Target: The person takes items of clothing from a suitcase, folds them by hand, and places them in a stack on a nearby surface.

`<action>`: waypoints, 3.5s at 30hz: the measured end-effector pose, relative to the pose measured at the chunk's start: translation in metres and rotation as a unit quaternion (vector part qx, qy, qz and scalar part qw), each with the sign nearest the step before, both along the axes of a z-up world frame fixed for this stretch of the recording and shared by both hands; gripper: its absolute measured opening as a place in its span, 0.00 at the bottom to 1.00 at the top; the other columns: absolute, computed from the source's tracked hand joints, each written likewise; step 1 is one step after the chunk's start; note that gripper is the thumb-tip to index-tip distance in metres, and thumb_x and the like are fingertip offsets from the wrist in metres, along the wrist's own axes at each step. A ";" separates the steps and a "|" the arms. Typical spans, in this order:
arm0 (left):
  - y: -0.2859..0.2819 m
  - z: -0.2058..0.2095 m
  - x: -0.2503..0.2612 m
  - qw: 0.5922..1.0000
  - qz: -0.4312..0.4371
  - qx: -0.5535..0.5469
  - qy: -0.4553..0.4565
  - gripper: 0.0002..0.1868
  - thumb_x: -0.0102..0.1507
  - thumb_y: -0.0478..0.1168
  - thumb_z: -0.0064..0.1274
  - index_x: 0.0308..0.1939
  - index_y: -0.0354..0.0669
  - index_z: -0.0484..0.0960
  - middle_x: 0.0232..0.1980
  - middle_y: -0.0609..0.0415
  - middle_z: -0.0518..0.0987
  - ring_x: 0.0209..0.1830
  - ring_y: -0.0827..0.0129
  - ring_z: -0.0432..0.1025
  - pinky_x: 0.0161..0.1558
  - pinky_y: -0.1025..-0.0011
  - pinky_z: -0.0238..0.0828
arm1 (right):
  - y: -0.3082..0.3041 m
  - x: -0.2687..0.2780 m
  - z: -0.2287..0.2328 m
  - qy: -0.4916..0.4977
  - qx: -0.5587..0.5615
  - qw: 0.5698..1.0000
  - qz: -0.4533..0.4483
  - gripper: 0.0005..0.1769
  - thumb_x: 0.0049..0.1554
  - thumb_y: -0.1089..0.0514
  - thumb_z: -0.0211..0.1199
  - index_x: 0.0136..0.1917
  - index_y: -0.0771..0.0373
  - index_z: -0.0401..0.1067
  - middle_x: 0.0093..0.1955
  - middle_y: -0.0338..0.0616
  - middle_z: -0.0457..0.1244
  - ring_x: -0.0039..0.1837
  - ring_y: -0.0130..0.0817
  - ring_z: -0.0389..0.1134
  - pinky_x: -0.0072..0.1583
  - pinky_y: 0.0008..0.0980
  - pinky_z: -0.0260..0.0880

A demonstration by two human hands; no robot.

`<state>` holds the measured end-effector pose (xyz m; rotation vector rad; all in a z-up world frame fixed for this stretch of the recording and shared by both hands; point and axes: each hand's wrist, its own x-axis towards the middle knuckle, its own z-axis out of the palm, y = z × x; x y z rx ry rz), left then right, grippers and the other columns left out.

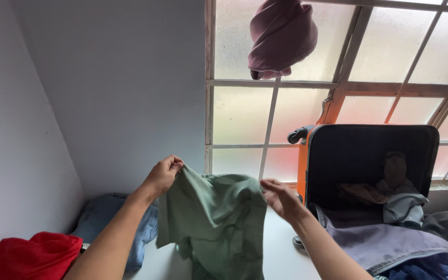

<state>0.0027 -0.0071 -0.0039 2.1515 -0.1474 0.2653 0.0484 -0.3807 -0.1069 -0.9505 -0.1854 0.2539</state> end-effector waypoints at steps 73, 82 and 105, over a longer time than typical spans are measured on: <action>0.000 -0.340 -0.050 0.952 -0.110 0.193 0.209 0.14 0.59 0.45 0.58 0.46 0.46 0.86 0.46 0.45 0.85 0.50 0.53 0.79 0.55 0.59 0.76 | -0.073 -0.005 -0.297 0.203 -0.595 0.771 -0.098 0.25 0.52 0.60 0.69 0.64 0.63 0.76 0.57 0.54 0.73 0.59 0.45 0.74 0.63 0.41 0.71; -0.023 -0.370 -0.016 0.925 0.254 0.160 0.234 0.40 0.48 0.46 0.75 0.59 0.37 0.74 0.62 0.39 0.73 0.58 0.45 0.71 0.54 0.56 0.73 | -0.056 -0.003 -0.237 0.091 -0.595 0.794 -0.084 0.25 0.54 0.61 0.65 0.65 0.63 0.70 0.56 0.51 0.71 0.58 0.42 0.72 0.61 0.41 0.71; -0.015 -0.416 0.016 0.920 0.175 -0.198 0.289 0.56 0.43 0.29 0.70 0.73 0.54 0.63 0.64 0.52 0.77 0.65 0.61 0.72 0.66 0.67 0.70 | 0.125 0.009 -0.260 0.165 -0.635 0.754 0.020 0.36 0.56 0.47 0.68 0.71 0.64 0.61 0.66 0.57 0.64 0.67 0.49 0.67 0.64 0.46 0.70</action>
